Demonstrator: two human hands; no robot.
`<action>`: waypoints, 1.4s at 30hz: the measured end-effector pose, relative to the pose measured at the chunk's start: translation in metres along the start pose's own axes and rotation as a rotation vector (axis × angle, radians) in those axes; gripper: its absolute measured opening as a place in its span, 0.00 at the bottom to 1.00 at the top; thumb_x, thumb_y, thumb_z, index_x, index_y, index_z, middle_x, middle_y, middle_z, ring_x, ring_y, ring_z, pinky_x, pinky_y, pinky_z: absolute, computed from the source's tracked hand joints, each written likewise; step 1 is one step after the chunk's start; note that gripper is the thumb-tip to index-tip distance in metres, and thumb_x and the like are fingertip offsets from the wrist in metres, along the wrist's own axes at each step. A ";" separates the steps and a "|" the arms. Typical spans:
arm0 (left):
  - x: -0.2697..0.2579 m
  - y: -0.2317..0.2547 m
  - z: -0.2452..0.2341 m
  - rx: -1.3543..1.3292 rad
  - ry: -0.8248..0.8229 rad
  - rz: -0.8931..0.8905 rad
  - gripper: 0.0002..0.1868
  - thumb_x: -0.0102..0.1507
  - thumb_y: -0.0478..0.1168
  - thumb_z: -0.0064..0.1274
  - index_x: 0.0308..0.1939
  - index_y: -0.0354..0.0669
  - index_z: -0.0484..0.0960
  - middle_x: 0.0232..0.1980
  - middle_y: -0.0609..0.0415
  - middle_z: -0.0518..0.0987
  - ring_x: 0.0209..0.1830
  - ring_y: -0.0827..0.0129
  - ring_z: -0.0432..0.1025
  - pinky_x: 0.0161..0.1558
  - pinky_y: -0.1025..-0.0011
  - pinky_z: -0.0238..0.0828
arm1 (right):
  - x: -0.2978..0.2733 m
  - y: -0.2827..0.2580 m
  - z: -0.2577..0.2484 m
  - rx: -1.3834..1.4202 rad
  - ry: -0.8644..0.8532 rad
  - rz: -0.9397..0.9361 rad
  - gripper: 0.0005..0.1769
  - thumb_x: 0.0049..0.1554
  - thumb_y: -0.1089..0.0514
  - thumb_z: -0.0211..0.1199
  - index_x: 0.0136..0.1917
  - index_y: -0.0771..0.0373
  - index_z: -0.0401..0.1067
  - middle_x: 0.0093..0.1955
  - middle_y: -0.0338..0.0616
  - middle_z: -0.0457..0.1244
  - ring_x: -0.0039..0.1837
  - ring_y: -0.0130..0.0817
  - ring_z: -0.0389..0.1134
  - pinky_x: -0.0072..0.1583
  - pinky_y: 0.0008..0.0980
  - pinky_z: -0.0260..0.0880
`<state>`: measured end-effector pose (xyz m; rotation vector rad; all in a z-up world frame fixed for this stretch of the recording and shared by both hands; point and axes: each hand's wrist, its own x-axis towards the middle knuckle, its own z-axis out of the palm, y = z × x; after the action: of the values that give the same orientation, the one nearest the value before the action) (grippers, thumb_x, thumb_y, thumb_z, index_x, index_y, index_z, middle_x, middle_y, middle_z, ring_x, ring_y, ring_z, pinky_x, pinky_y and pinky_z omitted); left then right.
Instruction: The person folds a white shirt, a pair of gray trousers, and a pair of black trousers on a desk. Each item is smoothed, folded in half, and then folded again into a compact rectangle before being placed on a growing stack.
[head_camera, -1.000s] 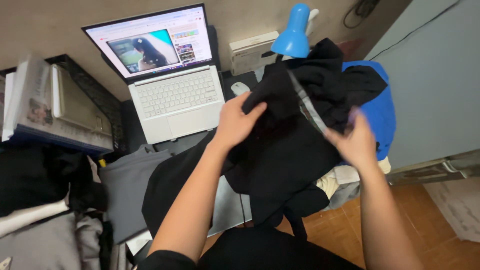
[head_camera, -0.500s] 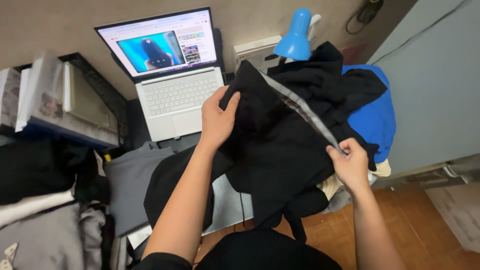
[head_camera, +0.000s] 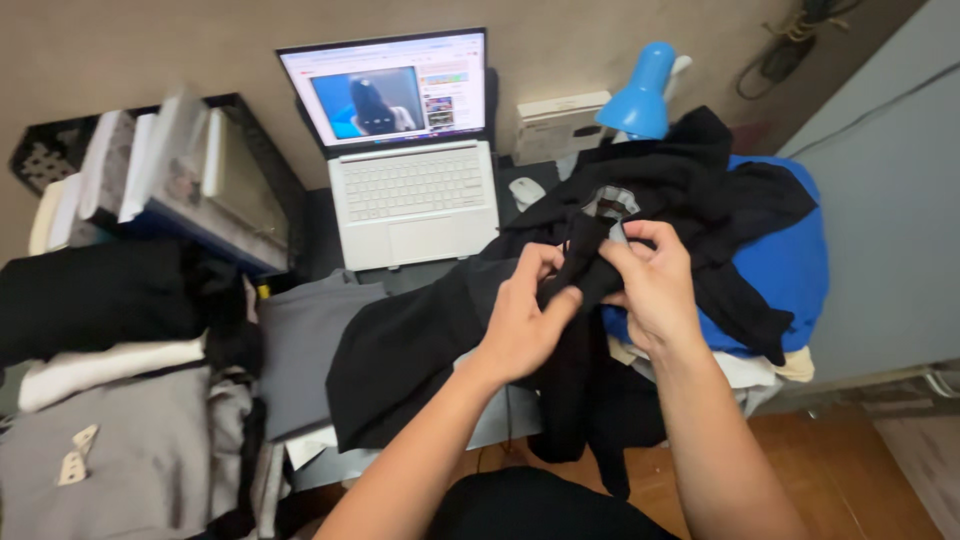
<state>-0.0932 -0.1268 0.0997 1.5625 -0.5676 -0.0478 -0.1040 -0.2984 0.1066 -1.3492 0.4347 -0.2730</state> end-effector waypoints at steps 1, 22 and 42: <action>-0.005 0.004 -0.004 0.005 0.002 0.066 0.20 0.63 0.39 0.58 0.54 0.36 0.68 0.46 0.41 0.81 0.48 0.61 0.77 0.53 0.66 0.73 | -0.004 -0.003 0.006 0.045 -0.028 0.017 0.16 0.58 0.62 0.62 0.59 0.63 0.64 0.47 0.47 0.68 0.43 0.32 0.72 0.39 0.33 0.74; -0.053 0.018 -0.124 -0.857 -0.076 -0.031 0.12 0.72 0.35 0.51 0.57 0.35 0.71 0.53 0.53 0.79 0.54 0.74 0.72 0.60 0.73 0.68 | -0.009 0.046 0.000 0.182 -0.761 -0.065 0.45 0.36 0.71 0.75 0.68 0.72 0.68 0.65 0.51 0.67 0.67 0.45 0.67 0.70 0.43 0.65; -0.156 0.044 -0.109 -0.984 -0.439 -0.354 0.24 0.65 0.32 0.57 0.65 0.32 0.74 0.55 0.51 0.81 0.41 0.76 0.72 0.33 0.80 0.62 | -0.076 0.000 0.037 0.439 -0.490 -0.252 0.34 0.56 0.57 0.63 0.73 0.69 0.64 0.71 0.56 0.62 0.71 0.51 0.64 0.75 0.52 0.58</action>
<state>-0.2033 0.0351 0.1032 0.6557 -0.4791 -0.8316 -0.1543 -0.2330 0.1235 -0.9885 -0.2017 -0.2189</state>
